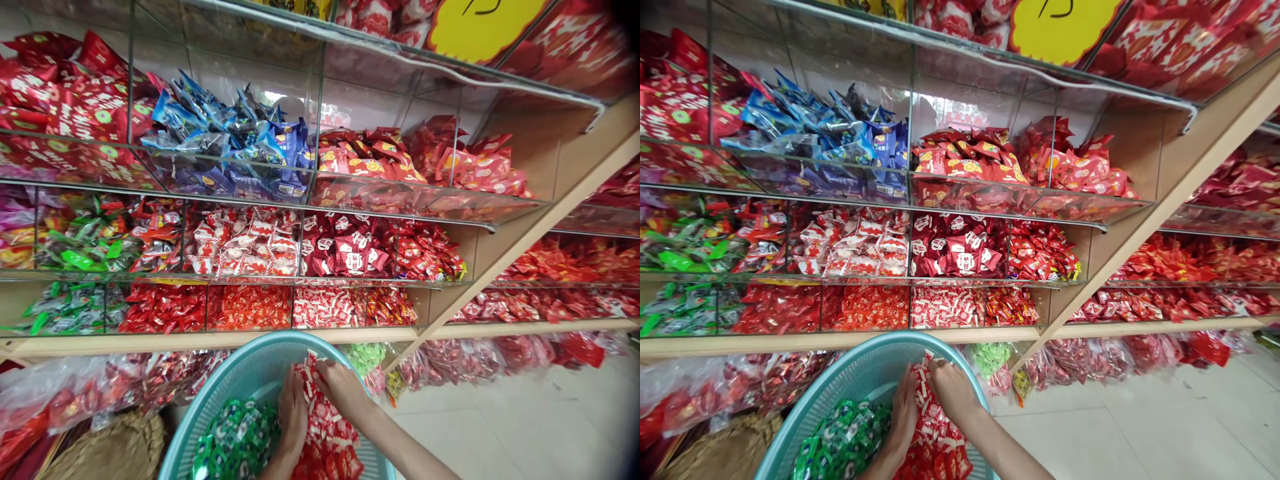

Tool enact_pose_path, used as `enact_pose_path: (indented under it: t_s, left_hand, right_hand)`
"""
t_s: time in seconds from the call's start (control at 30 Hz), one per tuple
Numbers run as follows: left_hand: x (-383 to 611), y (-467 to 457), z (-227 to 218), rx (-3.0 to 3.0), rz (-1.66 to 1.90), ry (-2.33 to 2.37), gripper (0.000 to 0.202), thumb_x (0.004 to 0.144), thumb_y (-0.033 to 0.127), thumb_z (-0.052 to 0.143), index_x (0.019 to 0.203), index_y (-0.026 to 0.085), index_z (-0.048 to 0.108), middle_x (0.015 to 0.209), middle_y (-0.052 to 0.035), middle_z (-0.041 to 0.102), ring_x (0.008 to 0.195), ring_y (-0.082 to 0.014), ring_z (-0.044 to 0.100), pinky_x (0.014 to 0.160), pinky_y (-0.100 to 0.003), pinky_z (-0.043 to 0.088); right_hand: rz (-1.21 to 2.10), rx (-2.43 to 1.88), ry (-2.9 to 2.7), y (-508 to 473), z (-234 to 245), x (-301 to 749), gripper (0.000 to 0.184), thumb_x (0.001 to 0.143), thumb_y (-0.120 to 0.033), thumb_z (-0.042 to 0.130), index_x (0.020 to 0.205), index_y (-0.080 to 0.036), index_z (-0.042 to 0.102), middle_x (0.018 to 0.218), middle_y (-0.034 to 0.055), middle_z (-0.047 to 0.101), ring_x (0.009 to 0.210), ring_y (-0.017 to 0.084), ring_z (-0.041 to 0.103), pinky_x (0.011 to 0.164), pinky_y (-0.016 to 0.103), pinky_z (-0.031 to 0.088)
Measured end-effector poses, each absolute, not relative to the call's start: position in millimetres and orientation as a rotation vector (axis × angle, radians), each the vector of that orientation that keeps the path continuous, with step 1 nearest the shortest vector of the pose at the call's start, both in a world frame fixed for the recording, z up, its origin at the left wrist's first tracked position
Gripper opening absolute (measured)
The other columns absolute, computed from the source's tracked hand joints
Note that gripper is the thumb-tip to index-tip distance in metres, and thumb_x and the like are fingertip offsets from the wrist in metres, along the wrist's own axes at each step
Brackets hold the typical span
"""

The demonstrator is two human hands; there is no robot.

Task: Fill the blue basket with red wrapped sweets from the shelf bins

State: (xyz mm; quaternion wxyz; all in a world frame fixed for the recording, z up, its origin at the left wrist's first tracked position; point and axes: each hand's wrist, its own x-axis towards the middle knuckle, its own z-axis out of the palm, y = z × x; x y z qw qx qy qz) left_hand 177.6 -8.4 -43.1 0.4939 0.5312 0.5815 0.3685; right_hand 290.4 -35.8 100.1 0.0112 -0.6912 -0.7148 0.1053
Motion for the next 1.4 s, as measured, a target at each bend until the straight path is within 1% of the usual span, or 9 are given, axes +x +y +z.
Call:
enact_pose_path:
  t_s: [0.37, 0.5, 0.6, 0.67, 0.77, 0.9, 1.03, 1.17, 1.4]
  left_hand:
    - [181.6, -13.7, -44.5, 1.256, 0.924, 1.396, 0.061, 0.087, 0.050, 0.029, 0.135, 0.013, 0.039, 0.147, -0.0110, 0.037, 0.136, -0.0210, 0.032, 0.115, -0.036, 0.022]
    - [182.2, -17.9, -41.0, 1.283, 0.901, 1.383, 0.065, 0.088, 0.049, 0.028, 0.139, 0.011, 0.032, 0.150, -0.0107, 0.031, 0.138, -0.0203, 0.027, 0.116, -0.036, 0.018]
    - [182.5, -20.5, -38.6, 1.307, 0.873, 1.390, 0.066, 0.088, 0.049, 0.026, 0.141, 0.010, 0.029, 0.151, -0.0106, 0.028, 0.139, -0.0199, 0.024, 0.116, -0.036, 0.016]
    - [182.6, -21.7, -36.3, 1.319, 0.841, 1.398, 0.067, 0.087, 0.050, 0.025, 0.141, 0.009, 0.029, 0.151, -0.0110, 0.027, 0.140, -0.0199, 0.023, 0.117, -0.036, 0.014]
    - [182.7, -22.6, -32.7, 1.332, 0.820, 1.399, 0.068, 0.087, 0.052, 0.024, 0.141, 0.009, 0.030, 0.152, -0.0111, 0.025, 0.140, -0.0195, 0.022, 0.116, -0.035, 0.015]
    - [183.3, -22.8, -30.3, 1.337, 0.815, 1.417, 0.068, 0.087, 0.052, 0.023, 0.140, 0.010, 0.030, 0.151, -0.0102, 0.026, 0.139, -0.0190, 0.024, 0.116, -0.033, 0.016]
    - [183.6, -23.2, -29.9, 1.339, 0.816, 1.418, 0.069, 0.087, 0.053, 0.023, 0.140, 0.010, 0.031, 0.151, -0.0105, 0.027, 0.139, -0.0191, 0.024, 0.116, -0.032, 0.017]
    - [183.2, -23.5, -29.2, 1.321, 0.819, 1.395, 0.070, 0.087, 0.054, 0.023, 0.141, 0.010, 0.029, 0.152, -0.0101, 0.024, 0.140, -0.0180, 0.022, 0.116, -0.031, 0.015]
    - [182.1, -22.3, -31.1, 1.291, 0.852, 1.360, 0.066, 0.086, 0.054, 0.028, 0.139, 0.016, 0.033, 0.152, -0.0071, 0.025, 0.140, -0.0172, 0.022, 0.116, -0.032, 0.013]
  right_hand:
    - [0.346, -2.386, -2.213, -43.3, 90.0, 279.2, 0.029, 0.084, -0.004, 0.039, 0.099, -0.015, 0.062, 0.103, 0.0141, 0.065, 0.083, 0.024, 0.068, 0.064, 0.028, 0.046]
    - [0.386, -2.256, -2.038, -43.2, 87.3, 289.6, 0.021, 0.084, -0.011, 0.045, 0.099, -0.015, 0.060, 0.101, 0.0121, 0.065, 0.082, 0.021, 0.065, 0.065, 0.027, 0.045]
    - [0.652, -2.020, -1.735, -37.6, 84.8, 302.6, 0.007, 0.080, -0.020, 0.054, 0.076, -0.018, 0.059, 0.078, 0.0032, 0.064, 0.074, 0.017, 0.061, 0.065, 0.025, 0.044]
    - [0.982, -1.864, -1.408, -32.3, 84.3, 310.4, 0.016, 0.078, -0.030, 0.056, 0.068, -0.019, 0.055, 0.067, -0.0012, 0.058, 0.063, 0.014, 0.056, 0.058, 0.025, 0.045]
    - [1.361, -1.651, -0.897, -26.7, 86.5, 318.5, 0.027, 0.073, -0.045, 0.062, 0.072, -0.019, 0.054, 0.068, -0.0039, 0.053, 0.056, 0.010, 0.050, 0.048, 0.023, 0.045]
    - [1.464, -1.563, -0.661, -24.9, 90.2, 324.9, 0.030, 0.064, -0.044, 0.070, 0.076, -0.019, 0.057, 0.072, -0.0047, 0.054, 0.054, 0.007, 0.045, 0.046, 0.019, 0.044]
    - [1.372, -1.616, -0.825, -22.5, 86.9, 329.4, 0.024, 0.067, -0.038, 0.065, 0.081, -0.019, 0.061, 0.075, -0.0028, 0.058, 0.052, 0.007, 0.044, 0.043, 0.018, 0.038]
    - [0.862, -1.859, -1.325, -19.2, 84.1, 327.9, 0.012, 0.075, -0.026, 0.057, 0.081, -0.017, 0.062, 0.076, 0.0009, 0.063, 0.064, 0.012, 0.054, 0.060, 0.024, 0.041]
    - [0.375, -2.232, -1.772, -15.3, 85.1, 306.3, 0.020, 0.085, -0.021, 0.047, 0.103, -0.020, 0.054, 0.106, 0.0067, 0.064, 0.086, 0.019, 0.063, 0.068, 0.025, 0.038]
